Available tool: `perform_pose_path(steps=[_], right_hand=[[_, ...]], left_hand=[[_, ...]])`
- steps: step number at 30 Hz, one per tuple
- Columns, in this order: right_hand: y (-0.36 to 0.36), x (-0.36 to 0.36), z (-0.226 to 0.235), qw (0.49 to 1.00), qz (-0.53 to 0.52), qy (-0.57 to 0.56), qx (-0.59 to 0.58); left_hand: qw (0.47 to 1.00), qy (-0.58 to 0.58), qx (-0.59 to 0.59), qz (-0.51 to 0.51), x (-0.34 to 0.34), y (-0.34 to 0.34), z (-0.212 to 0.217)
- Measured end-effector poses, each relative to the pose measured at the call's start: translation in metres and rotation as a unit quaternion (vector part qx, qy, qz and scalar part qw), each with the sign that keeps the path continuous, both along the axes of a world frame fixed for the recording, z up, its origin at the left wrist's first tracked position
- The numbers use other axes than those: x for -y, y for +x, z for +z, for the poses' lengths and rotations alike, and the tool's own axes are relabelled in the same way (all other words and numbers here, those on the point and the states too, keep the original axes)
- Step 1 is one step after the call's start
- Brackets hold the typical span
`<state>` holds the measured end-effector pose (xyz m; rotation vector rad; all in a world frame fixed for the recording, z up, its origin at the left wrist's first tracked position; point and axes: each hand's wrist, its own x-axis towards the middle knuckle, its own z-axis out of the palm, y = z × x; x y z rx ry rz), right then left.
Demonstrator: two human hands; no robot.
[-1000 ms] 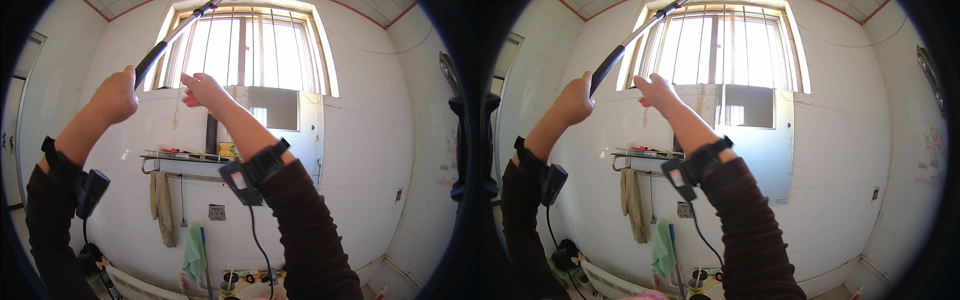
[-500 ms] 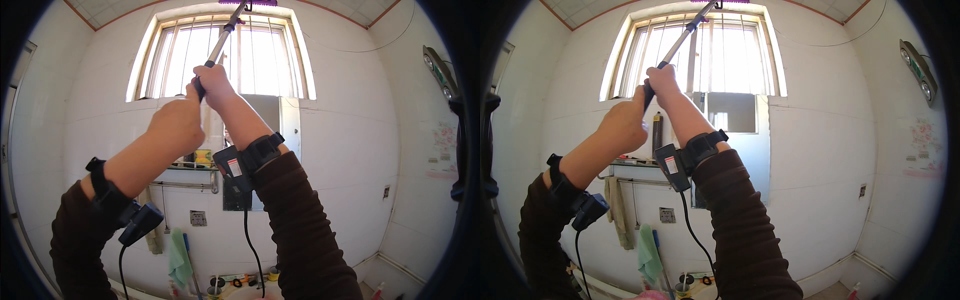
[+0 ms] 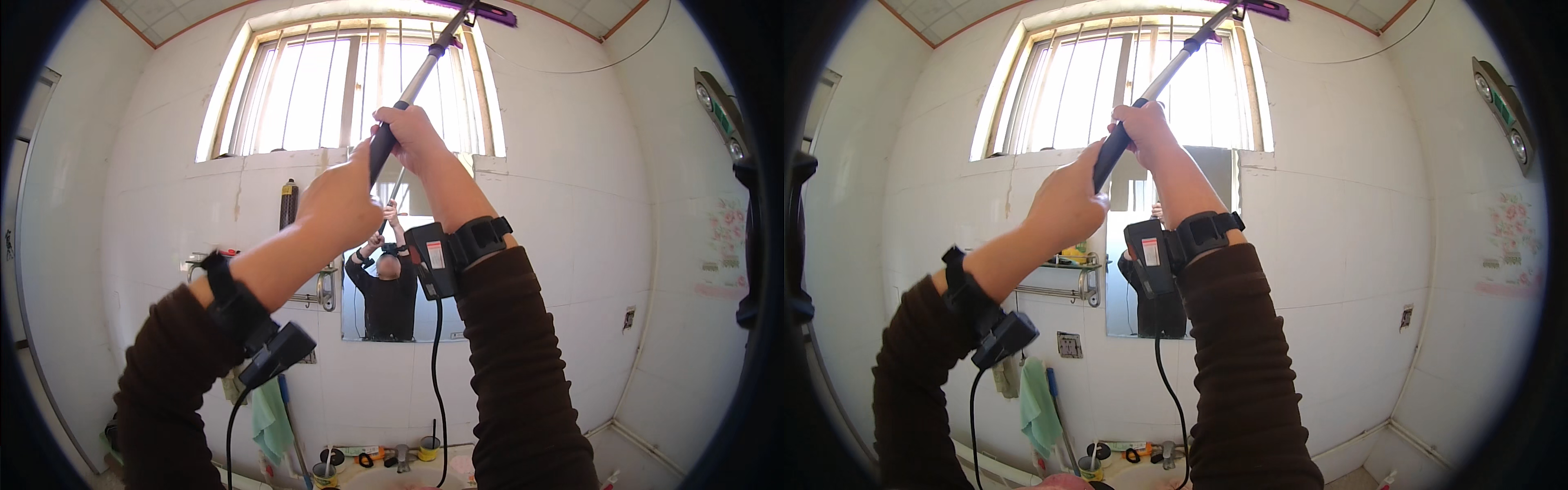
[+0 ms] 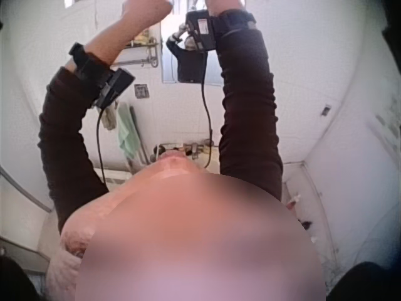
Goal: The person uses a long-handled purple microfiber duster to wipe the tiled walls of a bathroom. They clean multiple wall sections, including areas near a window and a mirror, moving the duster in vertical and horizontal strokes.
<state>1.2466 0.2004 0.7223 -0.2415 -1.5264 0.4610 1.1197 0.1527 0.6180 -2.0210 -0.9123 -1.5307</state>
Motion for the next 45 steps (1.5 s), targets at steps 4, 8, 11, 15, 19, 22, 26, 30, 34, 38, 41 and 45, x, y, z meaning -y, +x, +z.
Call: perform_pose_path(steps=[4, 8, 11, 15, 19, 22, 26, 30, 34, 38, 41, 45], right_hand=[[0.001, -0.008, -0.027, 1.000, 0.003, -0.008, -0.010], [0.012, -0.017, -0.063, 0.999, -0.015, 0.008, 0.043], [0.013, -0.024, -0.097, 0.993, -0.001, -0.008, 0.121], [0.003, -0.026, -0.118, 0.980, 0.069, -0.056, 0.176], [-0.038, -0.013, -0.125, 0.976, 0.106, -0.104, 0.159], [-0.077, 0.004, -0.126, 0.975, 0.062, -0.152, 0.149], [-0.122, 0.029, -0.175, 0.964, 0.097, -0.150, 0.199], [-0.167, 0.046, -0.240, 0.918, 0.161, -0.246, 0.265], [-0.211, 0.070, -0.323, 0.871, 0.216, -0.314, 0.309], [-0.235, 0.105, -0.391, 0.827, 0.318, -0.390, 0.251], [-0.241, 0.124, -0.431, 0.762, 0.426, -0.424, 0.240], [-0.240, 0.144, -0.487, 0.715, 0.418, -0.437, 0.349]], left_hand=[[0.997, 0.039, 0.051, -0.030, -0.022, 0.007, -0.034], [0.992, 0.036, 0.083, -0.093, -0.043, 0.017, -0.075], [0.985, 0.044, 0.107, -0.129, -0.055, 0.009, -0.129], [0.988, -0.060, 0.104, -0.103, -0.054, -0.026, -0.229], [0.987, -0.101, 0.112, -0.053, -0.036, -0.078, -0.319], [0.985, -0.135, 0.106, -0.008, -0.006, -0.122, -0.374], [0.972, -0.196, 0.123, 0.034, 0.036, -0.187, -0.431], [0.940, -0.290, 0.151, 0.101, 0.065, -0.262, -0.489], [0.807, -0.507, 0.301, -0.025, 0.088, -0.343, -0.555], [0.800, -0.554, 0.200, 0.116, 0.128, -0.416, -0.613], [0.789, -0.581, 0.125, 0.157, 0.160, -0.454, -0.654], [0.777, -0.606, 0.023, 0.166, 0.203, -0.484, -0.702]])
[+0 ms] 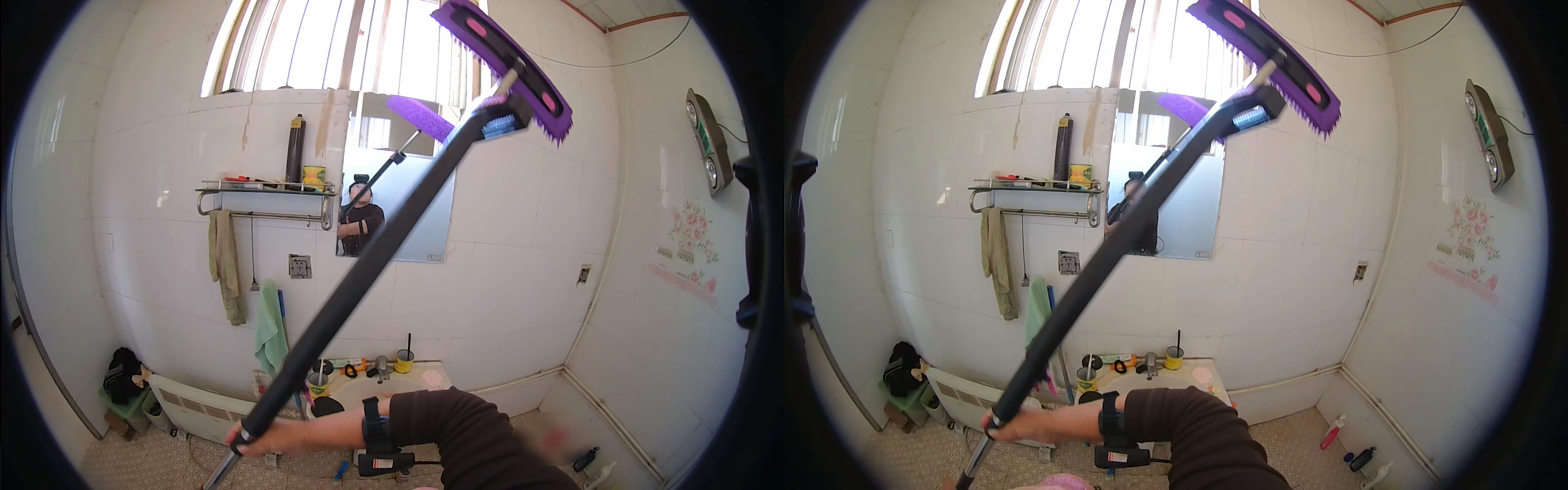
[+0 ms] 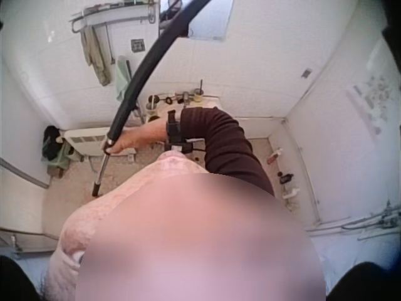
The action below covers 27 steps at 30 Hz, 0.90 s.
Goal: The person uses a long-handled purple microfiber duster to wipe the tiled walls of a bathroom. They clean multiple wall sections, including areas near a window and a mirror, moving the duster in vertical and horizontal strokes.
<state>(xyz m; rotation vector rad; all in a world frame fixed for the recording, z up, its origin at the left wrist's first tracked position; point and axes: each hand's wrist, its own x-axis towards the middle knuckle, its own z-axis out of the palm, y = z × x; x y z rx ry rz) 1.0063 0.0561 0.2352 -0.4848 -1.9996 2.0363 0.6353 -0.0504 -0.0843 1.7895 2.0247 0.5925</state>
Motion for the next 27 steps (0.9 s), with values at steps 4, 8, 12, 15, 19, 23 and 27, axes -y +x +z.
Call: perform_pose_path(steps=[4, 8, 12, 15, 19, 23, 27], right_hand=[[0.030, 0.013, -0.035, 0.998, 0.044, -0.004, 0.049], [0.094, 0.021, -0.037, 0.991, 0.026, -0.117, 0.050], [0.184, 0.030, -0.028, 0.985, -0.043, -0.149, 0.072], [0.264, 0.031, -0.023, 0.983, -0.073, -0.139, 0.090], [0.364, 0.023, 0.006, 0.990, -0.091, -0.059, 0.084], [0.441, -0.001, 0.063, 0.991, -0.113, 0.046, 0.050], [0.499, -0.028, 0.143, 0.963, -0.202, 0.176, 0.008]], left_hand=[[0.997, -0.067, -0.022, 0.000, 0.028, 0.006, -0.014], [0.977, -0.198, 0.027, -0.069, 0.029, 0.051, 0.016], [0.964, -0.217, 0.008, -0.153, 0.024, 0.140, 0.037], [0.960, -0.228, 0.041, -0.159, 0.033, 0.222, 0.029], [0.977, -0.037, -0.011, -0.208, 0.026, 0.343, 0.008], [0.985, -0.063, 0.091, -0.133, 0.004, 0.451, 0.044], [0.979, 0.036, 0.169, -0.109, -0.025, 0.552, 0.145]])
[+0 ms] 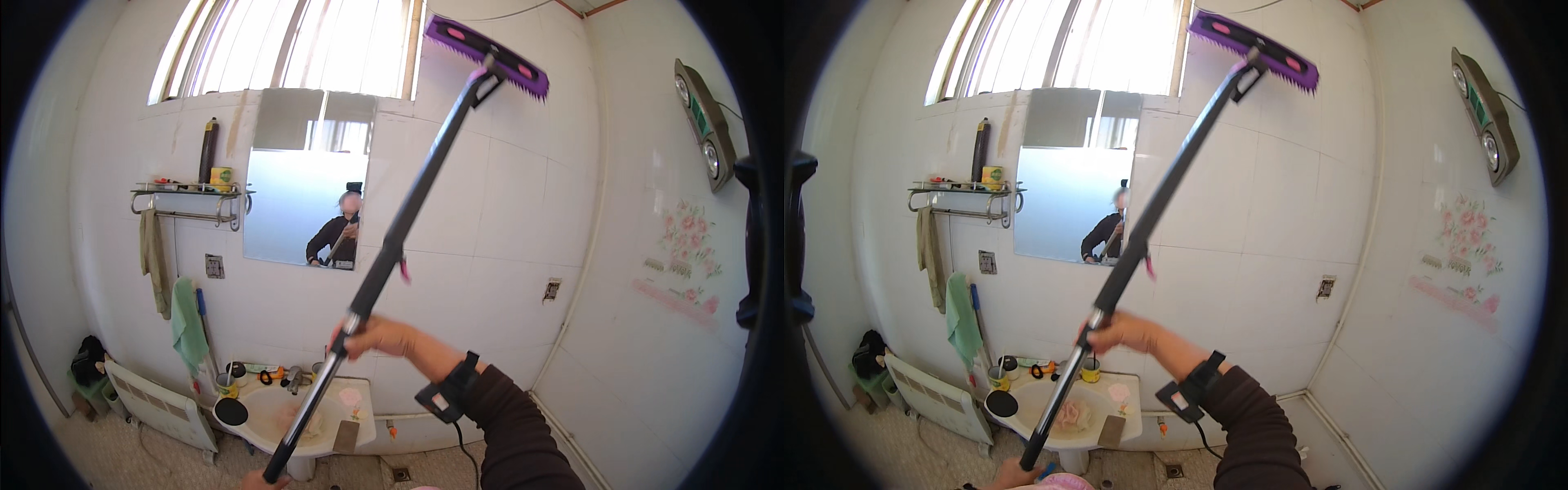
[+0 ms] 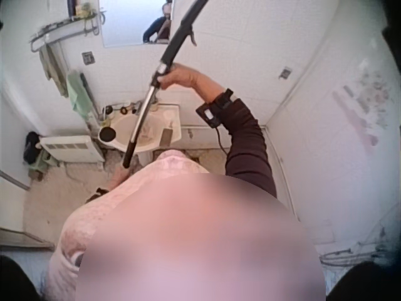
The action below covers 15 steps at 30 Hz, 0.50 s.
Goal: The person uses a long-handled purple microfiber duster to wipe the tiled walls of a bathroom. They clean multiple wall sections, including areas near a window and a mirror, moving the duster in vertical and horizontal strokes.
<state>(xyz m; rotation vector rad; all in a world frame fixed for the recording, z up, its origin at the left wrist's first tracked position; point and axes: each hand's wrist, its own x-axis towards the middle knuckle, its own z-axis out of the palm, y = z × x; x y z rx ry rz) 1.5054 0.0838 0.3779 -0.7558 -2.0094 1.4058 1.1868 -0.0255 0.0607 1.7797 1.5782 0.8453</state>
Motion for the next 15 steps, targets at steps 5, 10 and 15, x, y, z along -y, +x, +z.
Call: perform_pose_path(steps=[5, 10, 15], right_hand=[[0.031, -0.010, 0.088, 0.958, -0.201, 0.184, -0.094], [0.031, -0.003, 0.116, 0.925, -0.246, 0.250, -0.142], [0.038, -0.004, 0.114, 0.891, -0.272, 0.341, -0.128]], left_hand=[[0.969, 0.138, 0.181, -0.092, -0.054, 0.097, 0.092], [0.958, 0.163, 0.208, -0.111, -0.080, 0.165, 0.149], [0.881, 0.278, 0.331, -0.192, -0.091, 0.213, 0.227]])
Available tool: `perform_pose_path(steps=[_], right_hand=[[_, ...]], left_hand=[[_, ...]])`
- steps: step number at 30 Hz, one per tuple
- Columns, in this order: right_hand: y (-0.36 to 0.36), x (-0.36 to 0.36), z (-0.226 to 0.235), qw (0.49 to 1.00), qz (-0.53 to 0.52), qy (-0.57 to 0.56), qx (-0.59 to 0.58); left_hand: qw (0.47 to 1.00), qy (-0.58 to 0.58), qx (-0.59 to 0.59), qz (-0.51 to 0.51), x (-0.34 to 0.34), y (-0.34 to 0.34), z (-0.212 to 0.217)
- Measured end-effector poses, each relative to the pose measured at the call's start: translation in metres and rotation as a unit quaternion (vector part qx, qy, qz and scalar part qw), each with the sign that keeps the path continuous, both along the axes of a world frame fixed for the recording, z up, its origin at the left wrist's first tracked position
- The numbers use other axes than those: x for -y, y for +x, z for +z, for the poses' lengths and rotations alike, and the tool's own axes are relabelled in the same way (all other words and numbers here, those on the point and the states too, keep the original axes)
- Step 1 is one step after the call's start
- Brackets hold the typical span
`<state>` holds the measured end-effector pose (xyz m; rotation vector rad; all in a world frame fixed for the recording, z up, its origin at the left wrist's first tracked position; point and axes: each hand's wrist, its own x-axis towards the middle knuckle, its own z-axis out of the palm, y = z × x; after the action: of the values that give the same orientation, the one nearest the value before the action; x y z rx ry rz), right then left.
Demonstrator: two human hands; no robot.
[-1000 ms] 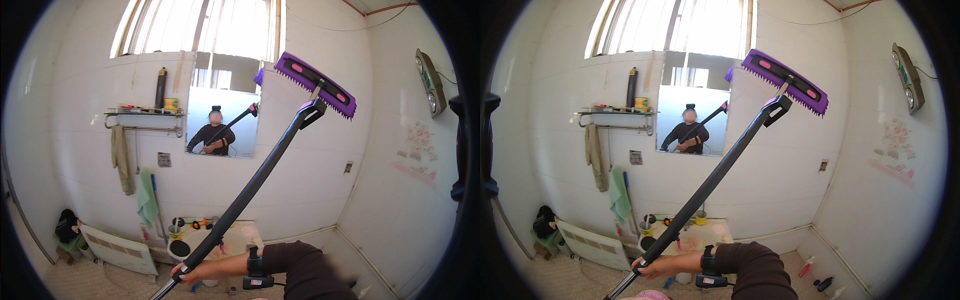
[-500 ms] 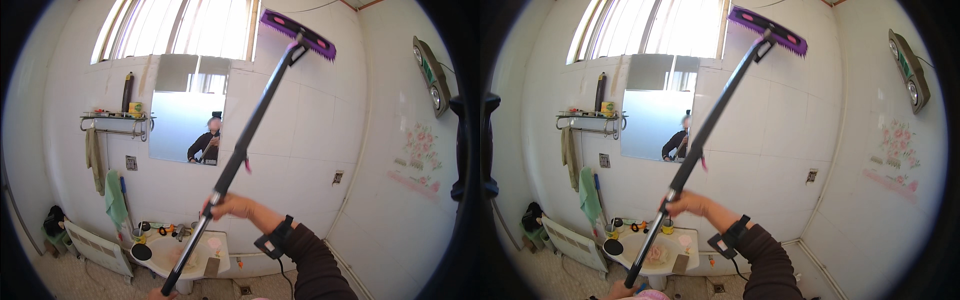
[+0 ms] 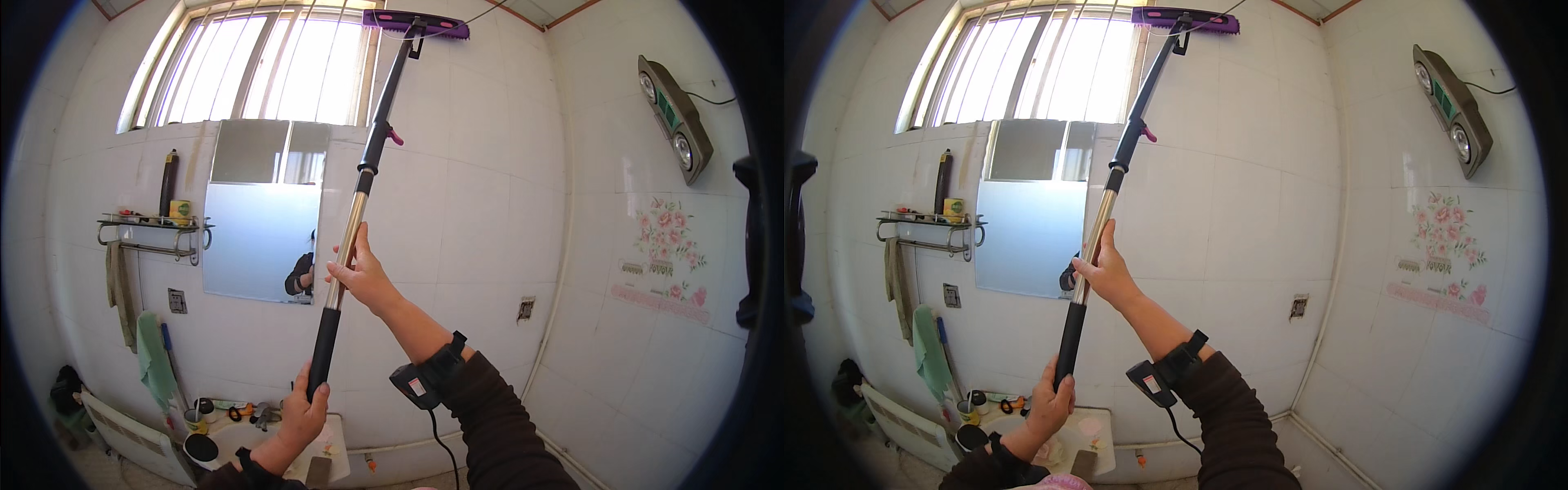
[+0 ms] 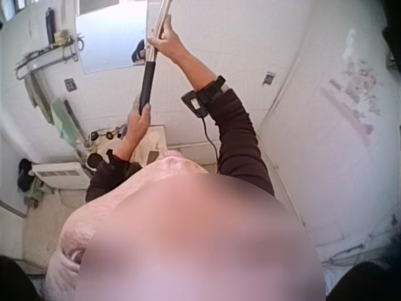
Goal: The person uses a long-handled purple microfiber duster to wipe the tiled walls of a bathroom. They clean multiple wall sections, including areas near a window and a mirror, moving the duster in vertical and horizontal strokes.
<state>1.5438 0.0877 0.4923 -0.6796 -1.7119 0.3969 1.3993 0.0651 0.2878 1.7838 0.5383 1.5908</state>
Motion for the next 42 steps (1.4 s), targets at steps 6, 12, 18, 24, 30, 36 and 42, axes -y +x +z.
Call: perform_pose_path(steps=[6, 12, 18, 24, 30, 36, 42], right_hand=[[0.063, -0.005, 0.023, 0.998, 0.006, 0.026, 0.061], [0.113, -0.011, 0.104, 0.980, -0.111, 0.137, 0.087], [0.114, 0.011, 0.195, 0.992, 0.021, 0.095, 0.078], [0.068, 0.000, 0.188, 0.996, 0.023, 0.084, 0.006], [0.020, -0.029, 0.201, 0.994, 0.015, 0.093, 0.049], [-0.007, -0.054, 0.249, 0.995, 0.059, 0.068, 0.052], [-0.050, -0.095, 0.264, 0.982, 0.118, 0.086, 0.122]], left_hand=[[0.995, -0.006, 0.061, -0.085, 0.010, 0.071, 0.077], [0.998, 0.046, 0.053, 0.002, 0.007, 0.139, 0.208], [0.979, 0.136, -0.015, 0.153, 0.017, 0.140, 0.306], [0.977, 0.132, -0.020, 0.167, 0.020, 0.109, 0.288], [0.956, 0.193, -0.004, 0.220, -0.019, 0.061, 0.298], [0.945, 0.200, -0.012, 0.259, -0.054, 0.032, 0.342], [0.944, 0.169, -0.009, 0.283, -0.075, -0.011, 0.373]])
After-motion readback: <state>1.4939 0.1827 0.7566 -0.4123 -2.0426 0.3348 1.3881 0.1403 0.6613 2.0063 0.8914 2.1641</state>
